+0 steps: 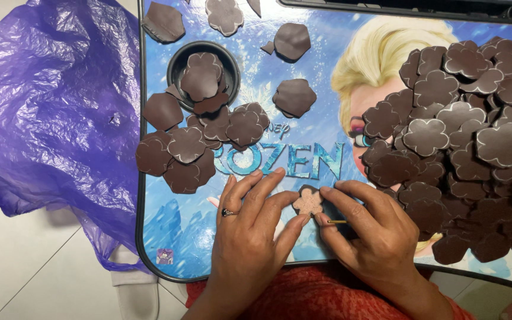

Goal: The person uses a small pointed tool to trace or emboss a design onto flower-shaped paper cutouts. They handle each cutout one at a time, working over a Frozen-themed tray with a large pile of similar cutouts nearby.

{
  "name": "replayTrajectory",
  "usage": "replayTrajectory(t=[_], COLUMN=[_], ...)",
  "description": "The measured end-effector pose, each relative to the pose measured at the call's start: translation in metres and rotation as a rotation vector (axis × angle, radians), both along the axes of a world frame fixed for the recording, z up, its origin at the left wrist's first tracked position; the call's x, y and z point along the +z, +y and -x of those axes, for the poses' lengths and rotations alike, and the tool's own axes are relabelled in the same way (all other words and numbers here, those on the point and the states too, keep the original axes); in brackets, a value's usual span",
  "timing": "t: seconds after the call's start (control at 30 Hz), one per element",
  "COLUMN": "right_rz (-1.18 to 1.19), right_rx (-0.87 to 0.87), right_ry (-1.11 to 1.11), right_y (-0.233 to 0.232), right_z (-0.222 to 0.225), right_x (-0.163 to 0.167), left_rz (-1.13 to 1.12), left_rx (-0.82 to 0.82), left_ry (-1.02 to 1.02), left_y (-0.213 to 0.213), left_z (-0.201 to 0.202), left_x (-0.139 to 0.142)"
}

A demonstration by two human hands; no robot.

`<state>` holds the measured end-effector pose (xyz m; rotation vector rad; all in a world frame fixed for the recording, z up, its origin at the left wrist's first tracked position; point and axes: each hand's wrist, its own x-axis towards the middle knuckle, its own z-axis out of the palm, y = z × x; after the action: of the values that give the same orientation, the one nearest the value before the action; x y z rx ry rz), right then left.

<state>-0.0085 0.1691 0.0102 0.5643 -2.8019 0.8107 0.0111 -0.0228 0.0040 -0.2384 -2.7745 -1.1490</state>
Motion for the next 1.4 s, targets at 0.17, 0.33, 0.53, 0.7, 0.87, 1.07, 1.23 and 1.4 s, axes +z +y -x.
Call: replayTrajectory(t=[0.17, 0.33, 0.53, 0.7, 0.87, 1.07, 1.23, 1.4], right_rz=[0.022, 0.028, 0.019, 0.011, 0.013, 0.011, 0.021, -0.012], right_rx=[-0.014, -0.024, -0.047, -0.039, -0.030, -0.023, -0.027, 0.027], right_ry=[-0.009, -0.029, -0.021, -0.029, -0.021, -0.033, -0.028, -0.024], right_y=[0.0012, 0.0028, 0.0017, 0.0016, 0.0017, 0.0039, 0.0043, 0.0061], right_z=[-0.0014, -0.0014, -0.0017, -0.0013, -0.0004, -0.0010, -0.0021, -0.0019], right_x=[0.0006, 0.0009, 0.0013, 0.0020, 0.0023, 0.0021, 0.0014, 0.0016], left_rz=[-0.057, -0.051, -0.037, -0.026, -0.025, -0.020, -0.029, -0.045], left_rx=[0.008, 0.039, 0.045, 0.042, 0.041, 0.042, 0.043, 0.040], left_ry=[-0.028, -0.021, -0.026, -0.032, -0.020, -0.018, -0.012, -0.010], left_y=[-0.0011, 0.0008, 0.0020, 0.0017, 0.0017, 0.0022, 0.0024, 0.0017], left_z=[-0.0013, -0.0024, -0.0029, -0.0027, -0.0022, -0.0027, -0.0019, -0.0010], left_x=[0.0009, 0.0008, -0.0005, -0.0007, -0.0002, -0.0007, -0.0007, 0.0006])
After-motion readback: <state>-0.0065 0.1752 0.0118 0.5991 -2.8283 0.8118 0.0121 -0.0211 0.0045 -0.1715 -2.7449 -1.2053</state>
